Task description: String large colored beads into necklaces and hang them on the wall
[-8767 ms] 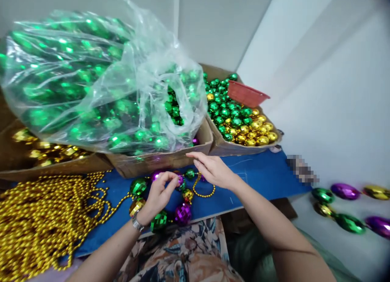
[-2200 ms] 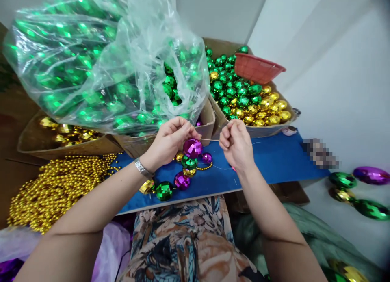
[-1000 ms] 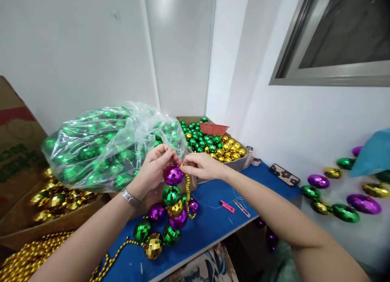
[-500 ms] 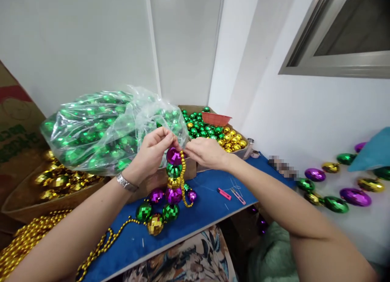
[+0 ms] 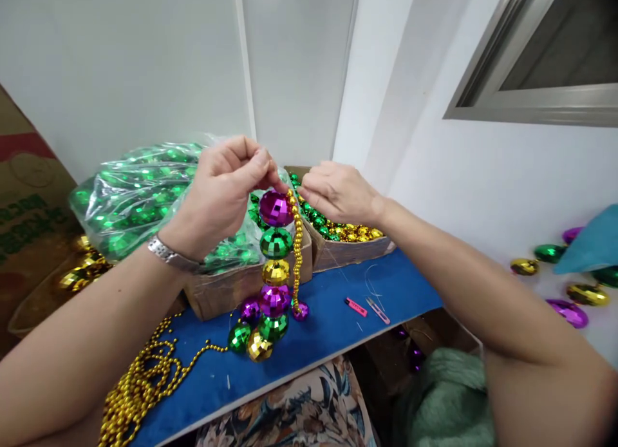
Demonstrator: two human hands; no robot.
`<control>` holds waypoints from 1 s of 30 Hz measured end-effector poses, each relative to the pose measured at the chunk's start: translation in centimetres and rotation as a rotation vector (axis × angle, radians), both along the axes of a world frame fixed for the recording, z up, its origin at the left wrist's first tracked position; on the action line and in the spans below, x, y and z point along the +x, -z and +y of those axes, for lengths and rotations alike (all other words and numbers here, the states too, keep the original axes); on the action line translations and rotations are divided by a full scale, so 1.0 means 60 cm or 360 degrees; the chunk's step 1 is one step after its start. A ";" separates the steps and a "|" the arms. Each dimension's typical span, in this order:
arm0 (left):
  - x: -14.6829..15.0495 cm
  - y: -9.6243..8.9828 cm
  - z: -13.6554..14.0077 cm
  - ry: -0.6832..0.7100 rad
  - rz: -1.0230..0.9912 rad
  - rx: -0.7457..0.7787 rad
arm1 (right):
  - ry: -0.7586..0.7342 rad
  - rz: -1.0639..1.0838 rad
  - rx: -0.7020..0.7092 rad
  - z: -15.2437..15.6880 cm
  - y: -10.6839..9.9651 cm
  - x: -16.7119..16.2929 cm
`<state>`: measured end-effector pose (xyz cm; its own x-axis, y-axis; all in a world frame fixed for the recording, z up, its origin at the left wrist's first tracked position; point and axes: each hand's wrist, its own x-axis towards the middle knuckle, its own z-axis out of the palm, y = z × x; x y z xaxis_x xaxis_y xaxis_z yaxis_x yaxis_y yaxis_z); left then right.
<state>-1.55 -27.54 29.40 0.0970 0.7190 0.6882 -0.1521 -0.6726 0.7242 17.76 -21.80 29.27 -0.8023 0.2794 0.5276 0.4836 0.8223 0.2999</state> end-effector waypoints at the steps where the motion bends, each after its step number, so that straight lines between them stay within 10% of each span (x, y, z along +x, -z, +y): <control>1: -0.002 -0.008 -0.004 0.0002 0.0010 0.0041 | -0.0017 0.0007 -0.0012 -0.003 -0.009 -0.001; 14: -0.041 0.023 -0.036 -0.0086 0.0020 0.0030 | -0.0187 -0.0041 0.0156 -0.008 0.028 -0.024; 25: -0.033 0.168 -0.002 -0.0188 0.0152 -0.0392 | -0.0111 -0.0098 -0.0182 0.003 0.178 -0.013; 30: -0.006 0.203 -0.006 -0.0285 0.0240 -0.0510 | 0.0310 0.0180 -0.0409 -0.037 0.226 -0.012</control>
<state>-1.89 -27.88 17.23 0.0334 0.9098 0.4136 0.0713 -0.4150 0.9070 17.04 -24.01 15.70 -0.6614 0.5568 0.5026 0.6573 0.7530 0.0308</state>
